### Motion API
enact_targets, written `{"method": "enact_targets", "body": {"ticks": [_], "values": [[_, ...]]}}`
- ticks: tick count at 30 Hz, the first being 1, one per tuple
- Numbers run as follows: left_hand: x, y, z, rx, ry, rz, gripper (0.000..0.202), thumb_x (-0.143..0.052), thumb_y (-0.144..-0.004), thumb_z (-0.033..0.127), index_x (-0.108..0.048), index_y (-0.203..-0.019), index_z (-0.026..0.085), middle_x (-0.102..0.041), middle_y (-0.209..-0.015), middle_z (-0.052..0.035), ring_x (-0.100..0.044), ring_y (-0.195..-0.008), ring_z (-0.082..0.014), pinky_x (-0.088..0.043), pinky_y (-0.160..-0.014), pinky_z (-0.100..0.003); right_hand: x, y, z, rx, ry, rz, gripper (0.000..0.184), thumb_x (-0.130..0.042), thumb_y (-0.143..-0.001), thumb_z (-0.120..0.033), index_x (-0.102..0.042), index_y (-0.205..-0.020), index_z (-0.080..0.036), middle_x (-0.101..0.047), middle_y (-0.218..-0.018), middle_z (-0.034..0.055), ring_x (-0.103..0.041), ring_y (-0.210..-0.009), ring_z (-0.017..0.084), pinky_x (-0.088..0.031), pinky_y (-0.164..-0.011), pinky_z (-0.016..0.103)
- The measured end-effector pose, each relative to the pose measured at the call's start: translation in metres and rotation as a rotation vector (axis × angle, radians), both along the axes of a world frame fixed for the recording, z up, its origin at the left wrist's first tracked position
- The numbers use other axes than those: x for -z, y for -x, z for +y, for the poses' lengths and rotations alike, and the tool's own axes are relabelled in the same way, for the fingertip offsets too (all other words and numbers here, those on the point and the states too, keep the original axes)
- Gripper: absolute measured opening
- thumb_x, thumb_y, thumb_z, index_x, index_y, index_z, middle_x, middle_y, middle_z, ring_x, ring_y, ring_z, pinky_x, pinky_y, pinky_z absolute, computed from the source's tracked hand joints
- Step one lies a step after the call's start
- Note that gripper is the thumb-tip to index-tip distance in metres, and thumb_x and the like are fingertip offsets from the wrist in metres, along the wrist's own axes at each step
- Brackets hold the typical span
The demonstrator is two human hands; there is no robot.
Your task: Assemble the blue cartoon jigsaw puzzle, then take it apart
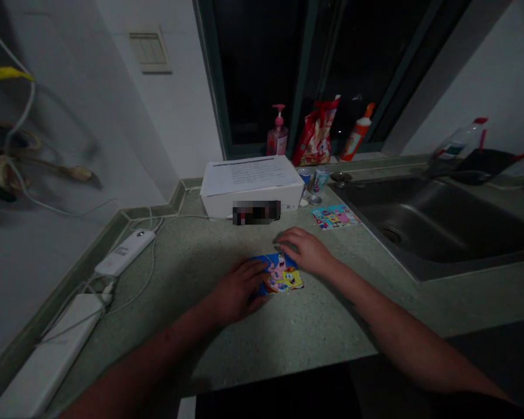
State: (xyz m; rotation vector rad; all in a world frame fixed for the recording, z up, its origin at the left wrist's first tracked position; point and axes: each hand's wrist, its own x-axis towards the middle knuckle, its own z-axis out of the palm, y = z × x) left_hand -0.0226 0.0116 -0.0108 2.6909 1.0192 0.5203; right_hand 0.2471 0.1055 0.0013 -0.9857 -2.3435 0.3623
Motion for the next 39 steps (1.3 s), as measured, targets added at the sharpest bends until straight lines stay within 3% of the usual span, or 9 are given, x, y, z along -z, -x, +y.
{"method": "enact_targets", "body": {"ticks": [6, 9, 12, 16, 28, 31, 34, 37, 39], "values": [[-0.006, 0.01, -0.003, -0.135, -0.015, -0.076, 0.04, -0.069, -0.095, 0.03, -0.064, -0.134, 0.022, -0.065, -0.142, -0.0153, -0.062, -0.129, -0.0338, -0.051, -0.109, -0.059, -0.012, 0.003, -0.033, -0.121, 0.014, -0.128, 0.03, -0.064, -0.1, -0.028, -0.07, -0.128, -0.02, -0.068, -0.134, 0.0149, -0.065, -0.124, 0.028, -0.053, -0.106, 0.048], [-0.01, 0.018, -0.012, -0.131, 0.033, -0.031, 0.036, -0.068, -0.096, 0.03, -0.065, -0.132, 0.024, -0.063, -0.146, -0.0138, -0.059, -0.134, -0.0332, -0.052, -0.11, -0.054, -0.003, -0.004, -0.058, -0.176, -0.014, -0.184, 0.047, -0.07, -0.097, -0.041, -0.065, -0.139, -0.02, -0.06, -0.148, 0.0189, -0.059, -0.134, 0.033, -0.047, -0.113, 0.055], [-0.008, 0.022, -0.02, -0.12, 0.029, -0.012, 0.036, -0.067, -0.097, 0.032, -0.066, -0.132, 0.024, -0.065, -0.142, -0.0139, -0.061, -0.132, -0.0335, -0.053, -0.108, -0.053, 0.013, -0.011, -0.071, -0.194, -0.027, -0.199, 0.054, -0.072, -0.096, -0.039, -0.059, -0.146, -0.023, -0.059, -0.15, 0.0174, -0.056, -0.139, 0.033, -0.041, -0.119, 0.057], [-0.003, 0.023, -0.018, -0.143, -0.025, 0.001, 0.035, -0.064, -0.098, 0.03, -0.065, -0.133, 0.023, -0.066, -0.14, -0.0134, -0.063, -0.128, -0.0318, -0.052, -0.108, -0.055, 0.024, -0.01, -0.062, -0.188, -0.03, -0.22, 0.05, -0.068, -0.099, -0.034, -0.059, -0.146, -0.022, -0.06, -0.15, 0.0175, -0.057, -0.139, 0.033, -0.043, -0.118, 0.057], [-0.006, 0.032, 0.016, -0.192, 0.04, -0.071, 0.031, -0.065, -0.097, 0.034, -0.07, -0.126, 0.025, -0.07, -0.135, -0.0113, -0.064, -0.124, -0.031, -0.048, -0.108, -0.055, 0.012, 0.002, -0.017, -0.208, -0.05, -0.139, 0.038, -0.067, -0.099, -0.035, -0.067, -0.135, -0.024, -0.066, -0.141, 0.0145, -0.063, -0.128, 0.03, -0.05, -0.11, 0.053], [-0.014, 0.041, 0.026, -0.375, 0.123, -0.197, 0.023, -0.062, -0.096, 0.035, -0.074, -0.112, 0.024, -0.076, -0.118, -0.0087, -0.069, -0.111, -0.0287, -0.052, -0.101, -0.047, -0.003, -0.006, 0.001, -0.064, -0.001, 0.018, 0.024, -0.06, -0.101, -0.033, -0.073, -0.12, -0.024, -0.072, -0.128, 0.0122, -0.068, -0.117, 0.029, -0.054, -0.102, 0.05], [-0.022, 0.05, 0.043, -0.706, 0.212, -0.437, 0.024, -0.059, -0.093, 0.039, -0.072, -0.082, 0.021, -0.073, -0.082, -0.0053, -0.068, -0.08, -0.0235, -0.053, -0.079, -0.036, -0.008, -0.013, 0.028, 0.184, 0.129, 0.319, 0.026, -0.055, -0.099, -0.038, -0.074, -0.092, -0.022, -0.075, -0.091, 0.0081, -0.069, -0.086, 0.024, -0.057, -0.08, 0.041], [-0.022, 0.058, 0.058, -0.894, 0.337, -0.745, 0.039, -0.055, -0.092, 0.048, -0.061, -0.066, 0.021, -0.057, -0.061, -0.0003, -0.055, -0.06, -0.0173, -0.045, -0.061, -0.029, 0.004, -0.013, 0.048, 0.378, 0.407, 0.65, 0.035, -0.057, -0.09, -0.052, -0.071, -0.084, -0.02, -0.067, -0.071, 0.004, -0.059, -0.061, 0.019, -0.047, -0.056, 0.031], [-0.016, 0.062, 0.062, -0.96, 0.356, -0.84, 0.042, -0.052, -0.092, 0.051, -0.051, -0.062, 0.022, -0.048, -0.057, 0.0021, -0.046, -0.054, -0.0149, -0.039, -0.053, -0.027, 0.017, -0.01, 0.052, 0.424, 0.463, 0.704, 0.041, -0.055, -0.088, -0.057, -0.07, -0.083, -0.019, -0.062, -0.065, 0.002, -0.051, -0.052, 0.016, -0.039, -0.048, 0.028]]}}
